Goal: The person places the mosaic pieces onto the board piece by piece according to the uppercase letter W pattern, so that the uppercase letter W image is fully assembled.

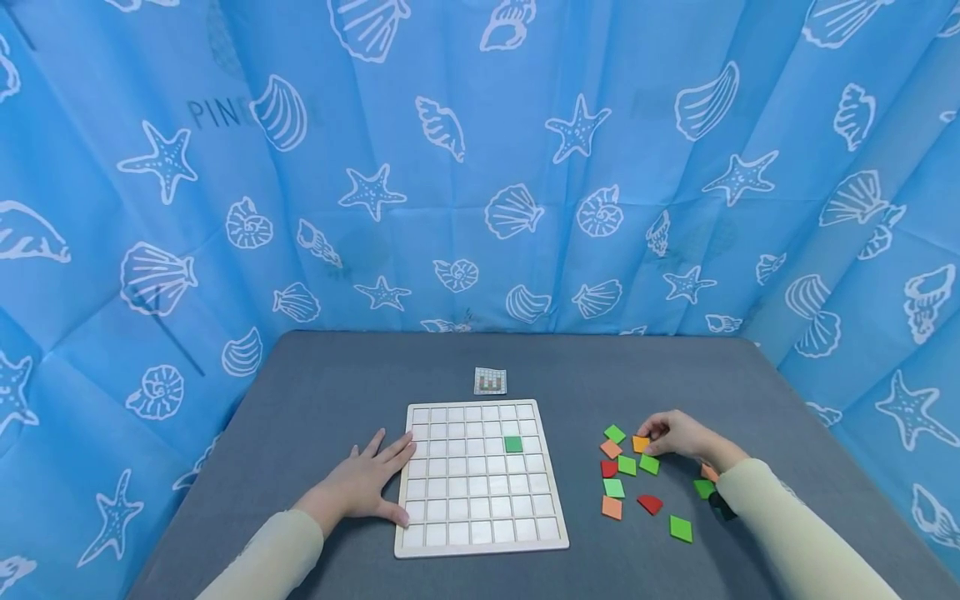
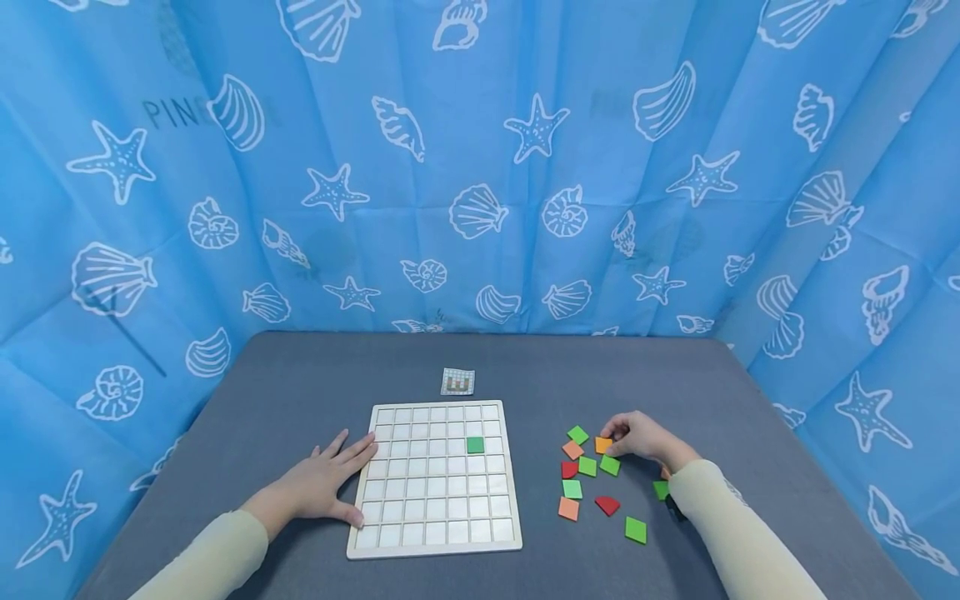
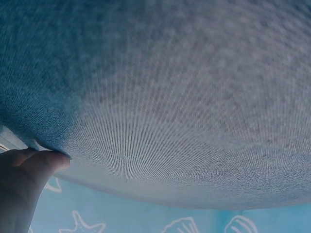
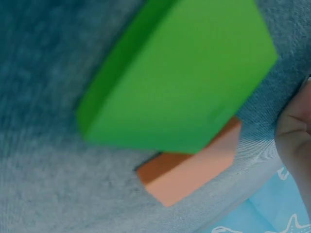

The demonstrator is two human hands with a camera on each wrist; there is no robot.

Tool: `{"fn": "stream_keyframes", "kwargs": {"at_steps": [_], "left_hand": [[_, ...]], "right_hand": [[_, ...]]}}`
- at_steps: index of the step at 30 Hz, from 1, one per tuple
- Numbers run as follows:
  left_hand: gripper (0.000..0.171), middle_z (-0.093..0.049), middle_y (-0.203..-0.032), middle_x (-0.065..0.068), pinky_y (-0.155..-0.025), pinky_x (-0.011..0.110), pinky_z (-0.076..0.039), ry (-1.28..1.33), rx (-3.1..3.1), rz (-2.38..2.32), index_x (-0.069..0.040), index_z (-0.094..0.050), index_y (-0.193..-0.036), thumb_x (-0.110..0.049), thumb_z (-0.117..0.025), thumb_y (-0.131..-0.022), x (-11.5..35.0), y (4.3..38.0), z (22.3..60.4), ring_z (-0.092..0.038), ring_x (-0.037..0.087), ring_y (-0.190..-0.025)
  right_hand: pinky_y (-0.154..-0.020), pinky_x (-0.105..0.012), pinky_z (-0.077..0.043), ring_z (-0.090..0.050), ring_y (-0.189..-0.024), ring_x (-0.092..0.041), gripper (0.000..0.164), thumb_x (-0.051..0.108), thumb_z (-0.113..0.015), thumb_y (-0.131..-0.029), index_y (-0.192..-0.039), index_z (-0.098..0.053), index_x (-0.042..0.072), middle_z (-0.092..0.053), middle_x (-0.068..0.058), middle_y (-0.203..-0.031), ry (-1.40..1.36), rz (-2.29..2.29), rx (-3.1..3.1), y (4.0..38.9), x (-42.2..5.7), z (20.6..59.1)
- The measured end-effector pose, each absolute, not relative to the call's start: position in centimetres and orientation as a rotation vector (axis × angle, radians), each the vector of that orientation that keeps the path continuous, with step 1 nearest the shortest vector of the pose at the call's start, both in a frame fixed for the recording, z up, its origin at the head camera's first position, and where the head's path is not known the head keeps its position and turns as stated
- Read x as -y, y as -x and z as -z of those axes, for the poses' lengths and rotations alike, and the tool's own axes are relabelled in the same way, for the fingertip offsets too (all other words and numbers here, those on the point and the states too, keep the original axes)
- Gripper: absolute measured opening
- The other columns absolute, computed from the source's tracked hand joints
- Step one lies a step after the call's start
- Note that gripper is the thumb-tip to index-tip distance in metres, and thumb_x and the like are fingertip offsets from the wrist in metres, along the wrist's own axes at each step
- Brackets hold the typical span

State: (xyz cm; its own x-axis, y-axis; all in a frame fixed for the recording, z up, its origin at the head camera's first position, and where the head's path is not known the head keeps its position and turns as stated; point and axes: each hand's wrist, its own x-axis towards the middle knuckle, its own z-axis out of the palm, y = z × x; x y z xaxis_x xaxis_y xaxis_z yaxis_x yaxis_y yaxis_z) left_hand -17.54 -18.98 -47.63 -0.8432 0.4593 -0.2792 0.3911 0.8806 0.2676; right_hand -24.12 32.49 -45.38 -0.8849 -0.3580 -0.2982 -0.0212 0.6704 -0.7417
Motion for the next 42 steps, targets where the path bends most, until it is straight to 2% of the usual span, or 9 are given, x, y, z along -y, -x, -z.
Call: {"fn": "stream_keyframes", "kwargs": {"at_steps": [9,23,30,37,42], "left_hand": [[0.11,-0.018,-0.162,-0.002,-0.104,0.069,-0.023,-0.611,-2.714,-0.28,-0.017,-0.027,-0.155,-0.073,-0.066,-0.069,18.9,17.6,47.8,-0.011,0.041,-0.145],[0.109,-0.017,-0.162,-0.001,-0.104,0.07,-0.022,-0.64,-2.702,-0.316,-0.017,-0.028,-0.155,-0.071,-0.067,-0.07,18.9,17.7,47.8,-0.009,0.042,-0.145],[0.109,-0.016,-0.162,-0.001,-0.105,0.069,-0.021,-0.635,-2.706,-0.299,-0.017,-0.027,-0.156,-0.071,-0.067,-0.07,18.9,17.7,47.7,-0.009,0.041,-0.146],[0.109,-0.016,-0.162,0.001,-0.105,0.069,-0.021,-0.632,-2.693,-0.314,-0.015,-0.027,-0.155,-0.07,-0.069,-0.07,18.9,17.5,47.4,-0.009,0.042,-0.145],[0.11,-0.017,-0.162,0.004,-0.104,0.07,-0.021,-0.64,-2.69,-0.323,-0.013,-0.027,-0.155,-0.07,-0.068,-0.071,19.1,17.4,47.3,-0.009,0.043,-0.145]], "right_hand": [[-0.068,-0.036,-0.045,-0.047,-0.075,-0.022,0.015,-0.009,-0.068,-0.084,-0.095,-0.058,-0.01,-0.053,-0.008,-0.084,0.249,1.097,-2.492,24.0,-32.1,45.2],[-0.072,-0.037,-0.048,-0.053,-0.08,-0.022,0.017,-0.003,-0.067,-0.088,-0.103,-0.065,-0.011,-0.06,-0.008,-0.089,0.098,1.078,-2.529,23.8,-31.6,45.0],[-0.075,-0.04,-0.052,-0.059,-0.086,-0.022,0.023,0.003,-0.065,-0.092,-0.11,-0.064,-0.011,-0.065,-0.011,-0.097,-0.128,1.116,-2.481,23.5,-30.7,43.7],[-0.074,-0.036,-0.056,-0.066,-0.077,-0.015,0.026,0.001,-0.06,-0.095,-0.115,-0.06,-0.015,-0.069,-0.005,-0.086,-0.243,1.32,-2.336,23.0,-29.7,42.4],[-0.074,-0.033,-0.057,-0.068,-0.078,-0.017,0.031,-0.002,-0.056,-0.096,-0.122,-0.053,-0.019,-0.067,-0.008,-0.087,-0.234,1.462,-2.249,22.2,-28.6,41.5]]}}
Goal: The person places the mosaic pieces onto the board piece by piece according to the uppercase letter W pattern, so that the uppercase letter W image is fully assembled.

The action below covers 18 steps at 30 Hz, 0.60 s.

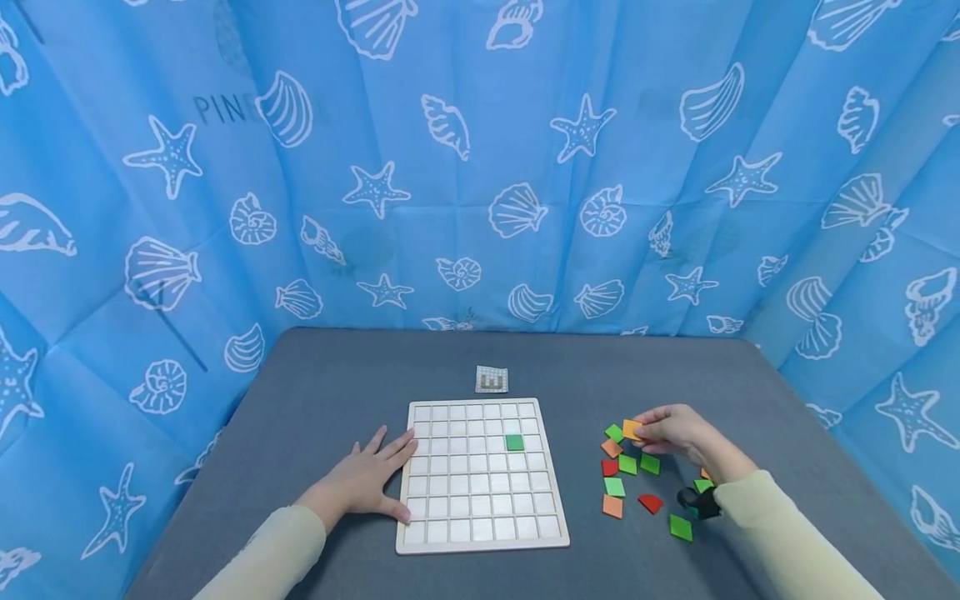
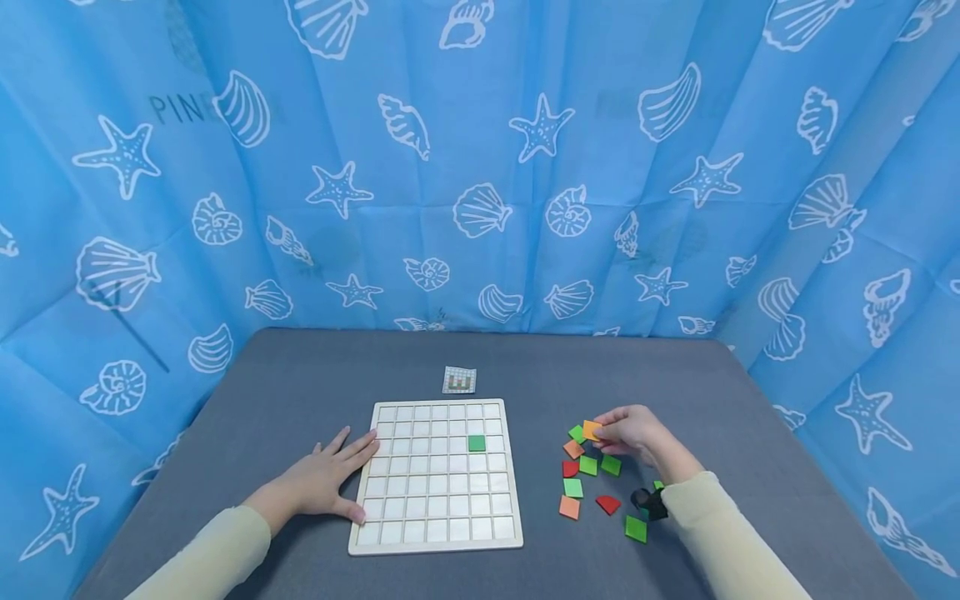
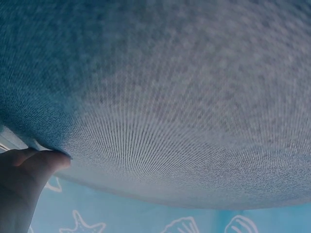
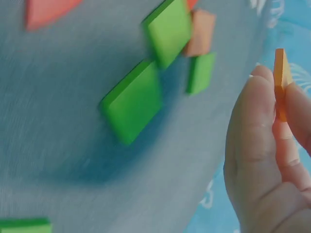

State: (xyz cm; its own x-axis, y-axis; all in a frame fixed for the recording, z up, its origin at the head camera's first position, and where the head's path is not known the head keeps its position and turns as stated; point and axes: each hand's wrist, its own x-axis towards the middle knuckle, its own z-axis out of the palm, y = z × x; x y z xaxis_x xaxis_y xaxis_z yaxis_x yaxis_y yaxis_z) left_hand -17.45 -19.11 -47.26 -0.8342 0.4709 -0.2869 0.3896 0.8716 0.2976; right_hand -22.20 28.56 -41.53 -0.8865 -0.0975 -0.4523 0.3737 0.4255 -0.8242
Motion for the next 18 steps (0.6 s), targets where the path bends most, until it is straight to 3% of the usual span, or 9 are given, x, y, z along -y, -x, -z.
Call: {"fn": "stream_keyframes", "kwargs": {"at_steps": [18], "left_hand": [[0.11,-0.017,-0.162,-0.002,-0.106,0.068,-0.022,-0.603,-2.705,-0.299,-0.018,-0.027,-0.155,-0.071,-0.069,-0.069,19.0,17.6,47.6,-0.01,0.04,-0.146]], "right_hand": [[-0.077,-0.035,-0.057,-0.069,-0.076,-0.021,0.033,-0.002,-0.058,-0.095,-0.124,-0.052,-0.018,-0.067,-0.012,-0.089,-0.192,1.69,-2.101,20.5,-24.0,40.6]]}}
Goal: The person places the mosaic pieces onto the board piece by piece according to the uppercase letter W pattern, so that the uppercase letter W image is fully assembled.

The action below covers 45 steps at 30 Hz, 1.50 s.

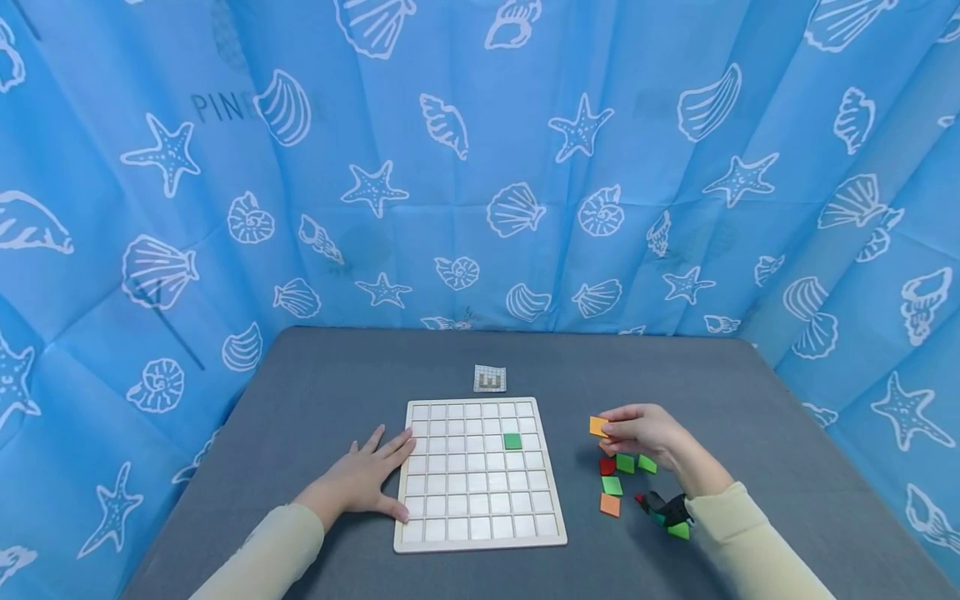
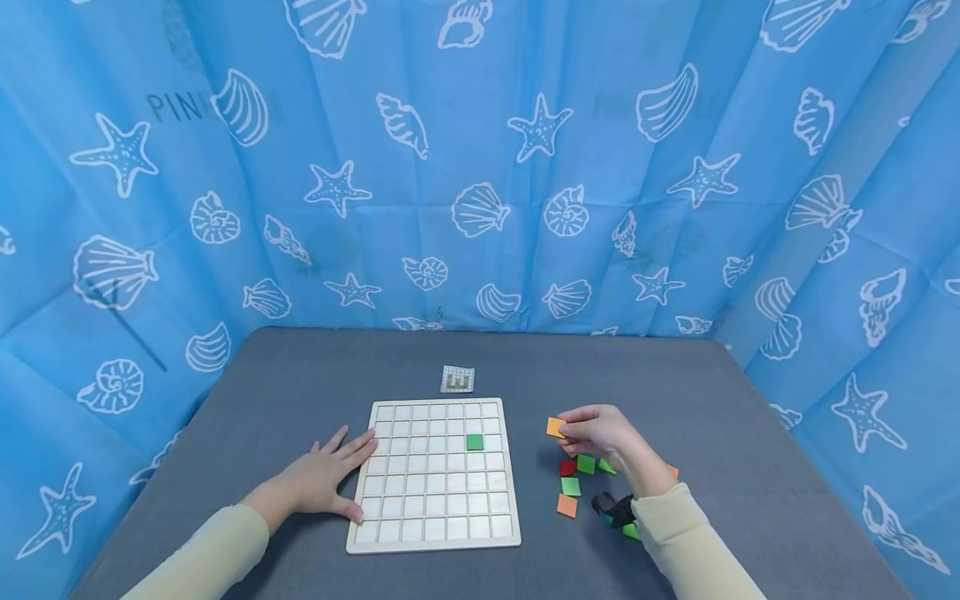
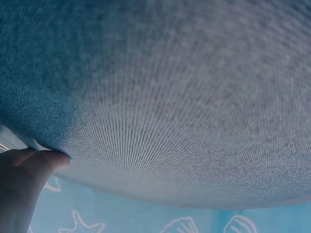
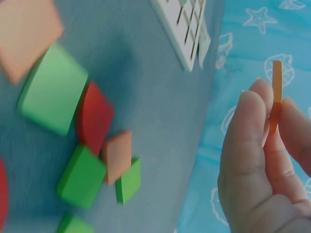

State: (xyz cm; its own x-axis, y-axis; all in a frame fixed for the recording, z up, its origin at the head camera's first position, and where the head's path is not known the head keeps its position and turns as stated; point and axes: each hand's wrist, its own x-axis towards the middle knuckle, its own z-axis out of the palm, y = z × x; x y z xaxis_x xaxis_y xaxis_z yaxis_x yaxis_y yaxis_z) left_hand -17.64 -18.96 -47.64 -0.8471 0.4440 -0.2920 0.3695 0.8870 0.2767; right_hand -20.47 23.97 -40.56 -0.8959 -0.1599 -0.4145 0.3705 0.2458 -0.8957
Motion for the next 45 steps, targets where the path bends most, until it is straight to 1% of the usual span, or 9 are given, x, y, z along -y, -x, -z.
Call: {"fn": "stream_keyframes", "kwargs": {"at_steps": [5,11,17,28,35,40,42,45], "left_hand": [[0.11,-0.017,-0.162,-0.002,-0.106,0.068,-0.022,-0.609,-2.704,-0.288,-0.018,-0.027,-0.156,-0.072,-0.068,-0.069,19.0,17.7,47.8,-0.01,0.04,-0.146],[0.11,-0.016,-0.162,-0.002,-0.105,0.068,-0.022,-0.633,-2.708,-0.29,-0.018,-0.026,-0.156,-0.072,-0.067,-0.069,19.2,17.7,48.0,-0.009,0.041,-0.146],[0.11,-0.016,-0.162,-0.002,-0.106,0.068,-0.022,-0.626,-2.711,-0.285,-0.017,-0.027,-0.156,-0.071,-0.067,-0.069,19.1,17.6,47.8,-0.01,0.04,-0.146],[0.111,-0.015,-0.162,0.001,-0.105,0.068,-0.022,-0.626,-2.707,-0.264,-0.016,-0.026,-0.156,-0.072,-0.066,-0.069,19.1,17.5,47.7,-0.009,0.041,-0.146],[0.111,-0.015,-0.162,0.0,-0.106,0.068,-0.021,-0.609,-2.701,-0.272,-0.016,-0.026,-0.156,-0.071,-0.067,-0.07,19.0,17.4,47.5,-0.009,0.041,-0.146],[0.11,-0.015,-0.162,0.0,-0.106,0.068,-0.021,-0.608,-2.702,-0.279,-0.016,-0.026,-0.156,-0.07,-0.068,-0.07,19.1,17.4,47.4,-0.009,0.041,-0.146],[0.11,-0.015,-0.162,-0.001,-0.106,0.068,-0.021,-0.603,-2.701,-0.279,-0.016,-0.026,-0.156,-0.07,-0.068,-0.069,19.1,17.4,47.4,-0.009,0.041,-0.146],[0.11,-0.016,-0.162,-0.001,-0.106,0.067,-0.021,-0.594,-2.702,-0.273,-0.016,-0.026,-0.156,-0.071,-0.068,-0.069,19.1,17.5,47.5,-0.009,0.04,-0.146]], "right_hand": [[-0.075,-0.033,-0.057,-0.069,-0.078,-0.021,0.036,-0.003,-0.058,-0.095,-0.126,-0.051,-0.018,-0.068,-0.012,-0.091,-0.174,1.702,-2.091,20.2,-22.9,40.9],[-0.073,-0.032,-0.057,-0.069,-0.08,-0.022,0.033,-0.005,-0.058,-0.094,-0.124,-0.053,-0.018,-0.065,-0.013,-0.095,-0.174,1.71,-2.084,20.3,-21.3,41.4],[-0.071,-0.032,-0.057,-0.067,-0.077,-0.02,0.029,-0.005,-0.059,-0.093,-0.121,-0.056,-0.015,-0.064,-0.014,-0.095,-0.207,1.691,-2.1,20.3,-19.8,42.0],[-0.069,-0.033,-0.057,-0.065,-0.072,-0.017,0.028,-0.008,-0.058,-0.093,-0.119,-0.057,-0.017,-0.064,-0.013,-0.09,-0.143,1.722,-2.079,19.9,-17.6,43.2],[-0.065,-0.032,-0.057,-0.067,-0.067,-0.017,0.024,-0.009,-0.059,-0.091,-0.114,-0.06,-0.015,-0.066,-0.016,-0.092,-0.217,1.704,-2.107,19.7,-16.1,44.4],[-0.064,-0.033,-0.057,-0.067,-0.066,-0.016,0.023,-0.008,-0.062,-0.09,-0.111,-0.06,-0.016,-0.067,-0.014,-0.087,-0.21,1.698,-2.151,19.5,-15.3,44.8],[-0.063,-0.033,-0.057,-0.066,-0.065,-0.016,0.021,-0.008,-0.062,-0.089,-0.109,-0.061,-0.015,-0.067,-0.014,-0.085,-0.216,1.693,-2.175,19.4,-14.9,45.0],[-0.062,-0.032,-0.056,-0.065,-0.065,-0.017,0.016,-0.007,-0.063,-0.089,-0.105,-0.062,-0.012,-0.067,-0.014,-0.087,-0.238,1.676,-2.214,19.3,-14.3,45.1]]}}
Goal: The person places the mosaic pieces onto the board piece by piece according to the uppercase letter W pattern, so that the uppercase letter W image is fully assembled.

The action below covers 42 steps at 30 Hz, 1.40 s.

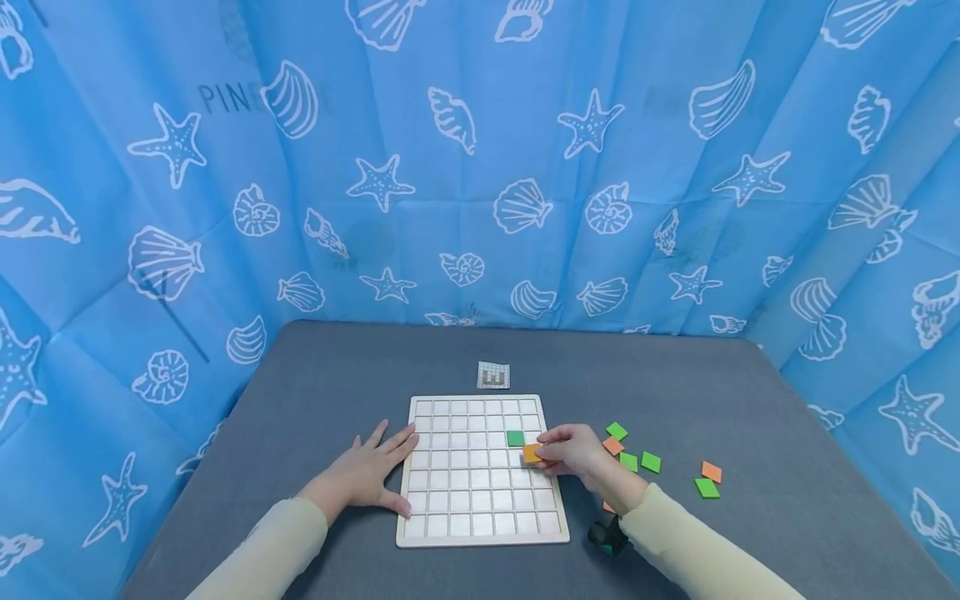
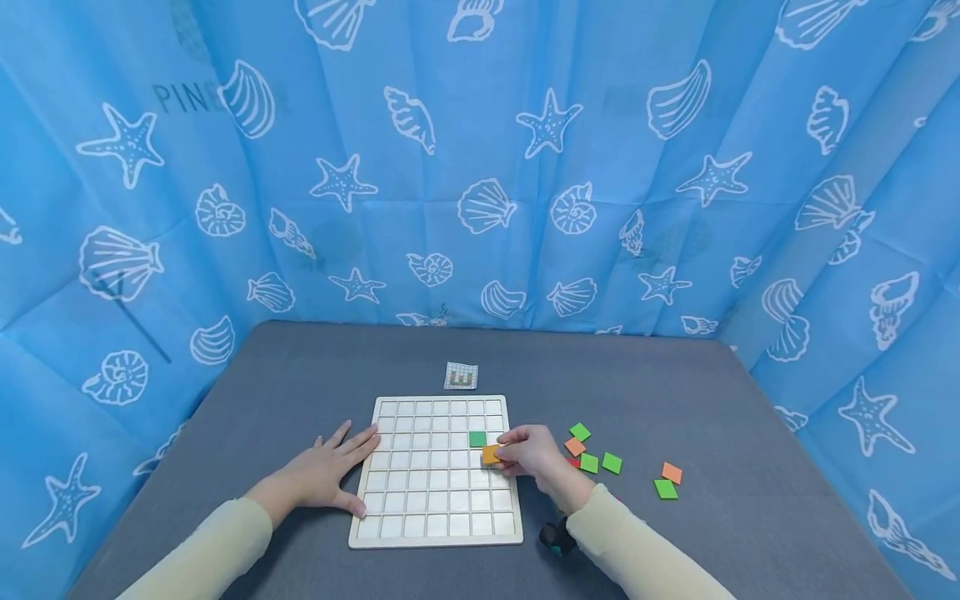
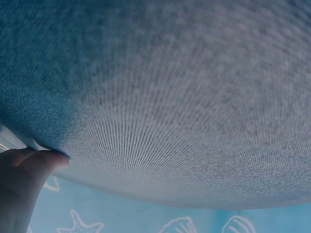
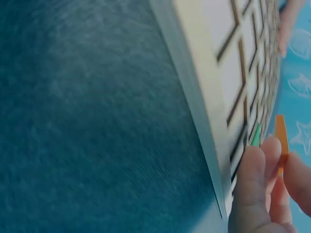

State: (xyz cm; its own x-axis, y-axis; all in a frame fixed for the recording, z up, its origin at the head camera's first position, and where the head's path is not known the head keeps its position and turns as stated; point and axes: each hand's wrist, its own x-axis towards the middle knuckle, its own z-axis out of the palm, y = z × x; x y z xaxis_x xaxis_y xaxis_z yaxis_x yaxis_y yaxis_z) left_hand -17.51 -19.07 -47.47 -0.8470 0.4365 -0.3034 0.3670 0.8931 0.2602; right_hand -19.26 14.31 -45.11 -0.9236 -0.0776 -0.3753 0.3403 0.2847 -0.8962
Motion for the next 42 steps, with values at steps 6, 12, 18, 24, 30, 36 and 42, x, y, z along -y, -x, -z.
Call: {"fn": "stream_keyframes", "kwargs": {"at_steps": [6,12,18,24,30,36,42], "left_hand": [[0.11,-0.016,-0.162,-0.001,-0.106,0.067,-0.021,-0.594,-2.707,-0.274,-0.016,-0.026,-0.156,-0.071,-0.068,-0.069,19.1,17.6,47.6,-0.009,0.04,-0.146],[0.111,-0.015,-0.162,0.001,-0.106,0.068,-0.021,-0.606,-2.702,-0.28,-0.015,-0.026,-0.156,-0.072,-0.068,-0.069,19.1,17.8,47.6,-0.008,0.04,-0.146],[0.111,-0.015,-0.162,0.0,-0.106,0.067,-0.021,-0.604,-2.699,-0.287,-0.016,-0.026,-0.156,-0.071,-0.068,-0.069,19.0,17.7,47.5,-0.008,0.04,-0.146],[0.11,-0.017,-0.162,0.0,-0.107,0.067,-0.021,-0.608,-2.712,-0.298,-0.016,-0.028,-0.155,-0.069,-0.069,-0.069,19.0,17.4,47.4,-0.01,0.041,-0.146],[0.11,-0.017,-0.162,0.0,-0.107,0.066,-0.021,-0.609,-2.716,-0.279,-0.016,-0.027,-0.155,-0.071,-0.068,-0.069,19.0,17.4,47.4,-0.011,0.04,-0.146],[0.11,-0.016,-0.162,0.0,-0.106,0.067,-0.022,-0.623,-2.723,-0.28,-0.015,-0.027,-0.155,-0.07,-0.067,-0.069,19.1,17.4,47.5,-0.011,0.041,-0.145],[0.11,-0.016,-0.162,0.0,-0.106,0.067,-0.022,-0.621,-2.717,-0.277,-0.015,-0.027,-0.155,-0.071,-0.067,-0.069,19.1,17.4,47.4,-0.011,0.041,-0.145]], "right_hand": [[-0.061,-0.031,-0.056,-0.065,-0.065,-0.016,0.01,-0.004,-0.065,-0.09,-0.099,-0.063,-0.008,-0.067,-0.014,-0.087,-0.283,1.65,-2.282,19.4,-13.3,45.6],[-0.059,-0.031,-0.055,-0.065,-0.061,-0.016,0.01,-0.004,-0.067,-0.088,-0.096,-0.063,-0.009,-0.068,-0.013,-0.082,-0.276,1.663,-2.294,19.4,-12.8,45.9],[-0.057,-0.03,-0.055,-0.064,-0.06,-0.015,0.011,-0.003,-0.068,-0.088,-0.095,-0.062,-0.01,-0.067,-0.013,-0.08,-0.257,1.654,-2.303,19.6,-12.6,46.0],[-0.056,-0.03,-0.055,-0.064,-0.06,-0.015,0.007,-0.004,-0.068,-0.088,-0.092,-0.063,-0.008,-0.067,-0.011,-0.077,-0.232,1.588,-2.356,19.8,-12.3,46.3],[-0.055,-0.03,-0.054,-0.063,-0.06,-0.015,0.006,-0.003,-0.069,-0.087,-0.089,-0.064,-0.005,-0.067,-0.01,-0.077,-0.237,1.553,-2.38,19.9,-12.1,46.2],[-0.055,-0.03,-0.055,-0.063,-0.059,-0.015,0.006,-0.003,-0.069,-0.087,-0.089,-0.064,-0.005,-0.067,-0.01,-0.076,-0.242,1.551,-2.386,19.8,-12.1,46.2],[-0.056,-0.031,-0.055,-0.064,-0.06,-0.016,0.008,-0.002,-0.07,-0.087,-0.09,-0.063,-0.004,-0.068,-0.011,-0.076,-0.274,1.562,-2.375,19.8,-12.5,46.1]]}}
